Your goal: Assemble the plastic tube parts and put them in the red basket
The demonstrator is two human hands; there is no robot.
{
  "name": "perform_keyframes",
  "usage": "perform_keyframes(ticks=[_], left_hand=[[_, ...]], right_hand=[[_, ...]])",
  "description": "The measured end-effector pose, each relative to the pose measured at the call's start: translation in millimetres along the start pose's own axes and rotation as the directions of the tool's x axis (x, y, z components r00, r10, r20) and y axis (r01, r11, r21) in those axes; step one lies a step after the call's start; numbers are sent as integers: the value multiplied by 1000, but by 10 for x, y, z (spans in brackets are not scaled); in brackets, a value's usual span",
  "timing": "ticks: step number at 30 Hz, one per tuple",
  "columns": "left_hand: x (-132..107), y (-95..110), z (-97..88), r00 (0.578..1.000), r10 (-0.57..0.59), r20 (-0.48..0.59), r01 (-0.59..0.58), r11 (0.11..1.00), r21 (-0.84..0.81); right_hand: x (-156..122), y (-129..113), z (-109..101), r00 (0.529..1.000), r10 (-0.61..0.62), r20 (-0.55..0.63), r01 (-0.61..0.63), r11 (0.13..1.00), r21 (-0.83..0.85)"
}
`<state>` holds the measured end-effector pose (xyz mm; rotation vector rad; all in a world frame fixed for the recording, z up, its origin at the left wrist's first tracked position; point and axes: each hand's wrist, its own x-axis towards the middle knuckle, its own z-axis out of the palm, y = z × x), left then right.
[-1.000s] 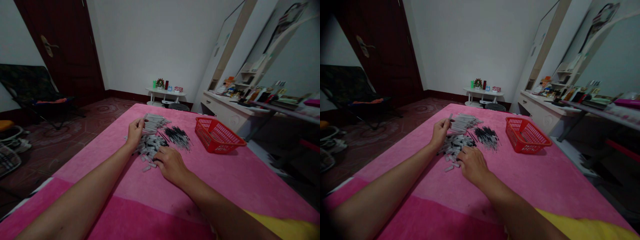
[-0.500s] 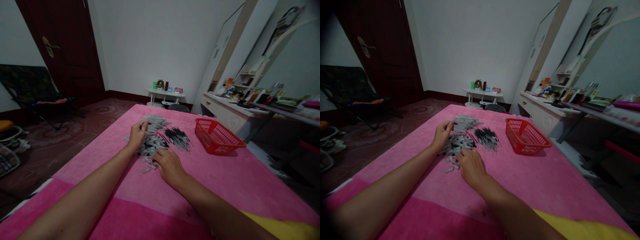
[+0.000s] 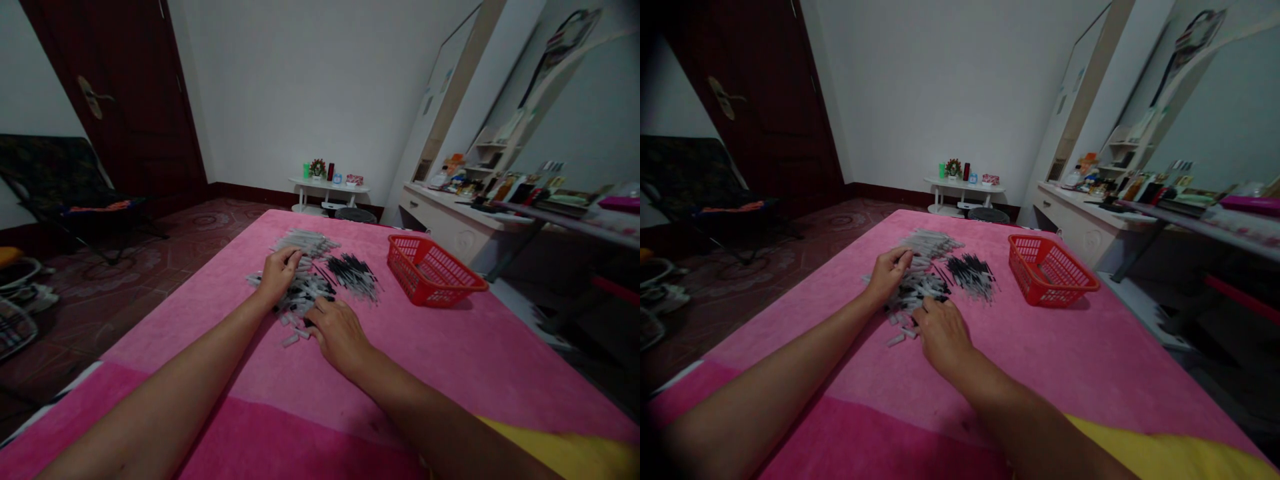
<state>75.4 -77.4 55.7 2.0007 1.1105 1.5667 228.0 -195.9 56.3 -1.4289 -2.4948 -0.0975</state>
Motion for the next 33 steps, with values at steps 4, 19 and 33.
perform_keyframes(ticks=[4, 19, 33], left_hand=[[-14, 22, 7, 1000, -2, 23, 2, 1000, 0], [-43, -63, 21, 964, 221, 149, -243, 958, 154], [-85, 93, 68, 826, 370, 424, -516, 800, 306]], right_hand=[[11, -6, 10, 999, 46, 22, -46, 999, 20], [50, 349, -16, 860, 396, -323, -67, 715, 696], [74, 565, -19, 778, 522, -350, -121, 670, 732]])
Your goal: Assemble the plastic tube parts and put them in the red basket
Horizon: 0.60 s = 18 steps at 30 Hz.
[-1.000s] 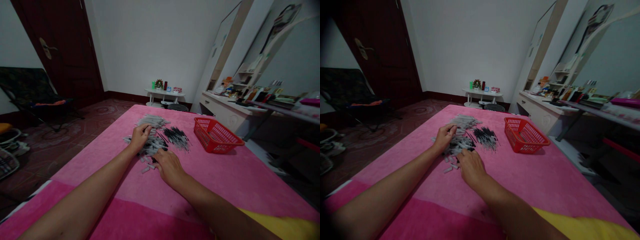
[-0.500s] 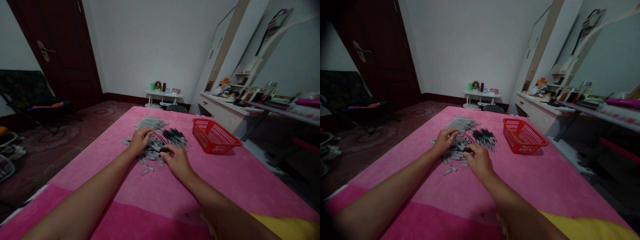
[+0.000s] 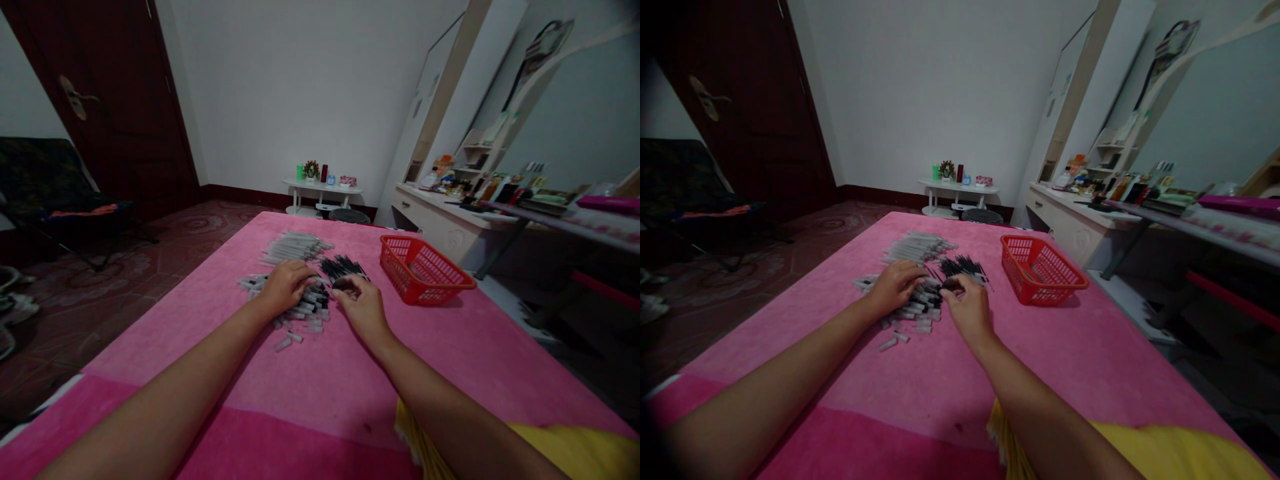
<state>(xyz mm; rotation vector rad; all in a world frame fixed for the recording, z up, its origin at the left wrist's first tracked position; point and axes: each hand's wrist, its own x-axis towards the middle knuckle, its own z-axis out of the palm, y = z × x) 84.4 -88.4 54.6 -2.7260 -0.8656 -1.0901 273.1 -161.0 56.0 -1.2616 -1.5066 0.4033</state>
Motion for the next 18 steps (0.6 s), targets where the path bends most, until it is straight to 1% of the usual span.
perform_keyframes(ticks=[7, 11, 18], left_hand=[[5, 45, -5, 999, 39, 30, -39, 999, 0], [13, 72, -23, 998, 45, 40, -45, 999, 11], [6, 58, 1, 997, 50, 51, -50, 999, 11]], right_hand=[[-19, 48, 9, 1000, -19, 2, 19, 999, -32], [-14, 42, 0, 999, -42, -7, 41, 996, -80], [-18, 24, -20, 996, -90, -5, 89, 989, -120]])
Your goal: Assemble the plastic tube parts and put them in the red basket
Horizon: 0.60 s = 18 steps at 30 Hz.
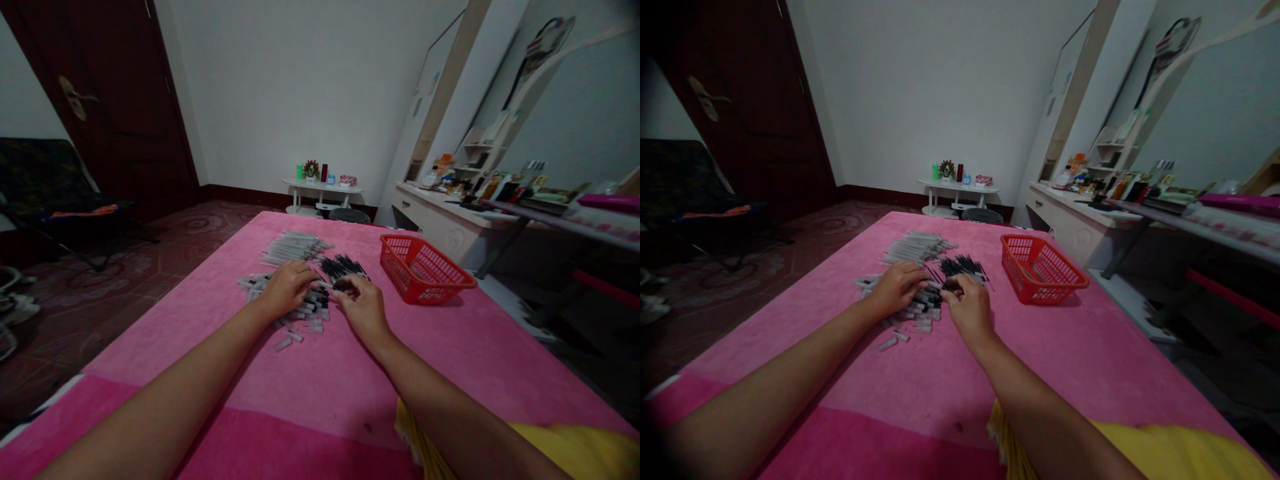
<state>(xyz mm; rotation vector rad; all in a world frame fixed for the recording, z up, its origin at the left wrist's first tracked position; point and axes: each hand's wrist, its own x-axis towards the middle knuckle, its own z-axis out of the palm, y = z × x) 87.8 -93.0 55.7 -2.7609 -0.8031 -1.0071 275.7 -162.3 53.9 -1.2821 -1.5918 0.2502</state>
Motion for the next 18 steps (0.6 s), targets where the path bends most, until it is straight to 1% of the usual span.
perform_keyframes(ticks=[5, 10, 15, 18], left_hand=[[1, 1, 8, 1000, -1, 9, 1, 1000, 8], [10, 22, -8, 1000, 7, -17, -7, 999, 37], [17, 66, -21, 1000, 27, -12, -25, 996, 87], [25, 100, -35, 998, 53, -19, -51, 993, 102]], right_hand=[[-3, 24, 8, 1000, -8, 10, 8, 1000, -3], [6, 30, 6, 999, 47, -12, -46, 999, 7], [-2, 60, 8, 1000, 24, 18, -22, 998, -63], [-10, 95, 21, 995, 90, 49, -89, 996, -10]])
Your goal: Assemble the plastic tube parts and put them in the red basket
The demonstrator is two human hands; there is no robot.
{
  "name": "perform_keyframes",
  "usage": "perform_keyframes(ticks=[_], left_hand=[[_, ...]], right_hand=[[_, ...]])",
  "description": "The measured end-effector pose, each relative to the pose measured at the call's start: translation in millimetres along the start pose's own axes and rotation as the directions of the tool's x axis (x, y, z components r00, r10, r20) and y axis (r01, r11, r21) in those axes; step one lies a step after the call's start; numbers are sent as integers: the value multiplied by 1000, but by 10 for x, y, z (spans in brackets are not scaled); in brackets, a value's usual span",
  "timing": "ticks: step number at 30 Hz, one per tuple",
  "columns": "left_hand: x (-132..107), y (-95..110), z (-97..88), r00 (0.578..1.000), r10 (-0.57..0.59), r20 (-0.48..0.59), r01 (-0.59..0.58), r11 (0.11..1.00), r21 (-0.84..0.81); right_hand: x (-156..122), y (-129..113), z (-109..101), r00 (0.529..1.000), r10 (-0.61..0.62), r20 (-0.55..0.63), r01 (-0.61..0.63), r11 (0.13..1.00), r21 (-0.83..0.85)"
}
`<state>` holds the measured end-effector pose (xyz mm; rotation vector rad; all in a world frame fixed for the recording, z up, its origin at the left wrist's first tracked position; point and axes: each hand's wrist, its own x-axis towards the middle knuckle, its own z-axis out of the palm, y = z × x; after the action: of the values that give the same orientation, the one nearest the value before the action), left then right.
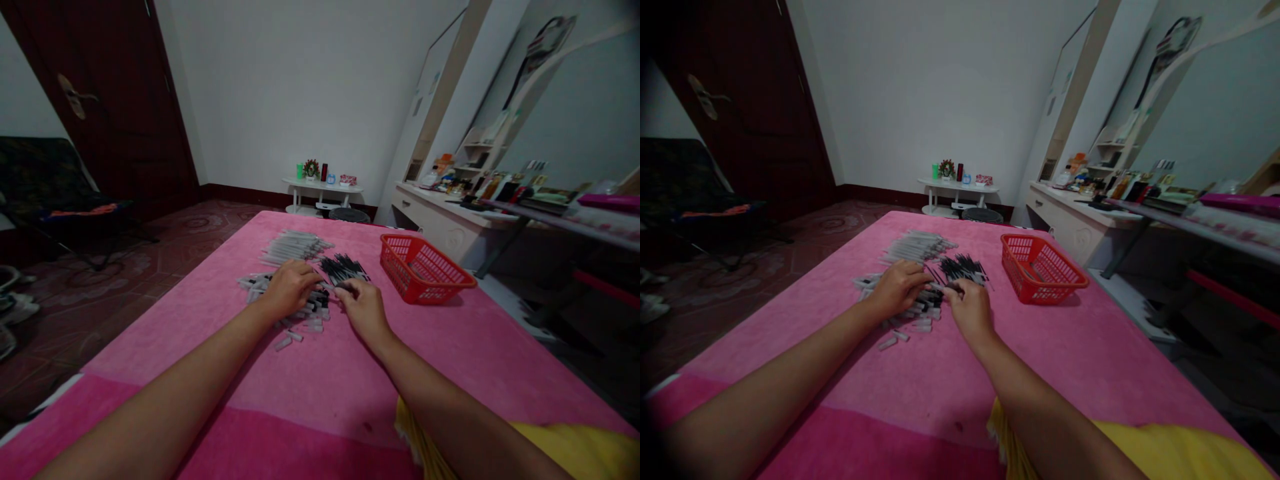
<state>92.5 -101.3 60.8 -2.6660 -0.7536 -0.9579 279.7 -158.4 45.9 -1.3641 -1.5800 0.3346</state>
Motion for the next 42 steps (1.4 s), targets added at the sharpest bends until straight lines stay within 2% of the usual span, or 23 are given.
perform_keyframes(ticks=[6, 13, 17, 21, 26, 30, 34, 37, 42], left_hand=[[16, 26, -4, 1000, 11, -4, -11, 1000, 7], [4, -7, 57, 997, -72, -14, 72, 997, 3], [2, -1, 67, 998, -69, -15, 68, 997, -22], [-7, -19, 62, 997, -80, -7, 80, 997, -17], [-14, -51, 71, 996, -89, -5, 89, 996, -12], [-6, -52, 73, 995, -95, -16, 94, 995, -26], [5, -37, 59, 996, -93, -14, 92, 995, -38], [5, -33, 58, 996, -95, -1, 95, 995, -32], [-1, -42, 78, 997, -78, -5, 78, 996, -37]], right_hand=[[1, 3, -10, 984, 113, 138, -121, 991, 54], [13, -9, -6, 992, 71, 104, -85, 986, 140], [9, 3, -17, 982, 69, 177, -93, 987, 131], [14, 12, -17, 987, 91, 136, -116, 975, 190], [17, 53, -5, 980, 71, 184, -94, 989, 117], [13, 54, -2, 987, 56, 151, -78, 986, 147], [20, 10, -17, 981, 72, 179, -99, 984, 146], [30, -7, -19, 988, 73, 136, -94, 983, 160], [37, 9, -2, 976, 101, 195, -138, 973, 187]])
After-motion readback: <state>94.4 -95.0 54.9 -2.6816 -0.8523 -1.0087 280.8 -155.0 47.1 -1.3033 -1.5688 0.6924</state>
